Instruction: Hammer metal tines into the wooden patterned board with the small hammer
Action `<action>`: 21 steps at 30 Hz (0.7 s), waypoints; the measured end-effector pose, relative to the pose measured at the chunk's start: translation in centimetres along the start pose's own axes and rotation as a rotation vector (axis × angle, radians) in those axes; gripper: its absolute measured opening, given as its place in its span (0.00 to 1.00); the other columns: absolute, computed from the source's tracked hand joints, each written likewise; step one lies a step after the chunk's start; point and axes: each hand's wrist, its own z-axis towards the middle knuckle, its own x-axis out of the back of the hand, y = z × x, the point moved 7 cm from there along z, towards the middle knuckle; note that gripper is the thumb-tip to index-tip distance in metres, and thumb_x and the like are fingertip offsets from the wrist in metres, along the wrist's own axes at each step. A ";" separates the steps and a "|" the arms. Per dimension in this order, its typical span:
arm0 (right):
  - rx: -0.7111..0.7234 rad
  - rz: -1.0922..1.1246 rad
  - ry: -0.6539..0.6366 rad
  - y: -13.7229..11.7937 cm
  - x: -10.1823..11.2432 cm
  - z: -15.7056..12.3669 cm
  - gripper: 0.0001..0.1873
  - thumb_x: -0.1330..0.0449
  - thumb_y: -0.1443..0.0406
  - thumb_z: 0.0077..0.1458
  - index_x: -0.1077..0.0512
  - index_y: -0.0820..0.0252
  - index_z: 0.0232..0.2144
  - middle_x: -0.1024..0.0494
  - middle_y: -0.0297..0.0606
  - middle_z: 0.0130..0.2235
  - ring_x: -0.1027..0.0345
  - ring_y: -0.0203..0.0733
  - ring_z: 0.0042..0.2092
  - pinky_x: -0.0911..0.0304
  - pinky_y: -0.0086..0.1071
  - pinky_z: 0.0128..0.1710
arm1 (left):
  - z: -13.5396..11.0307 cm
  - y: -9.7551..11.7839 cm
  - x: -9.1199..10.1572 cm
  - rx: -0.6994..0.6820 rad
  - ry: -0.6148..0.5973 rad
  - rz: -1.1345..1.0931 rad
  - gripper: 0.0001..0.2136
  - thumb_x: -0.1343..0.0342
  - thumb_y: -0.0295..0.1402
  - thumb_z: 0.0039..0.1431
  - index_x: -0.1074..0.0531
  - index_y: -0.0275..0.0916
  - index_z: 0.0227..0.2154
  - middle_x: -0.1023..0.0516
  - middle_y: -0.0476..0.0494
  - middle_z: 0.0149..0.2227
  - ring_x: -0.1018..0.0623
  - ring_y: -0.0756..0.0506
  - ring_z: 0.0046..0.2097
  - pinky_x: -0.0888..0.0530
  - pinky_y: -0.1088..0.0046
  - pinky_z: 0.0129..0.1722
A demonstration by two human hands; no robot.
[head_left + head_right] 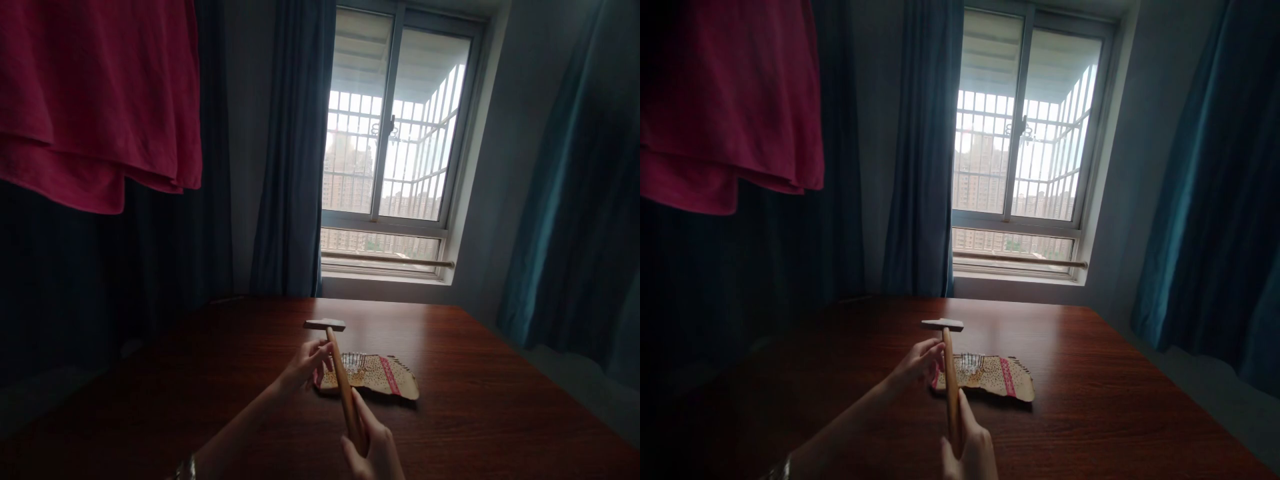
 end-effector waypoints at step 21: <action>0.199 -0.256 -0.083 -0.1 -1.3 0.3 0.13 0.52 0.66 0.55 0.30 0.58 0.39 0.28 0.40 0.35 0.31 0.40 0.33 0.36 0.30 0.34 | -6.9 -8.7 18.9 0.372 0.481 0.296 0.27 0.48 0.59 0.32 0.39 0.37 0.22 0.41 0.56 0.13 0.44 0.55 0.12 0.48 0.79 0.09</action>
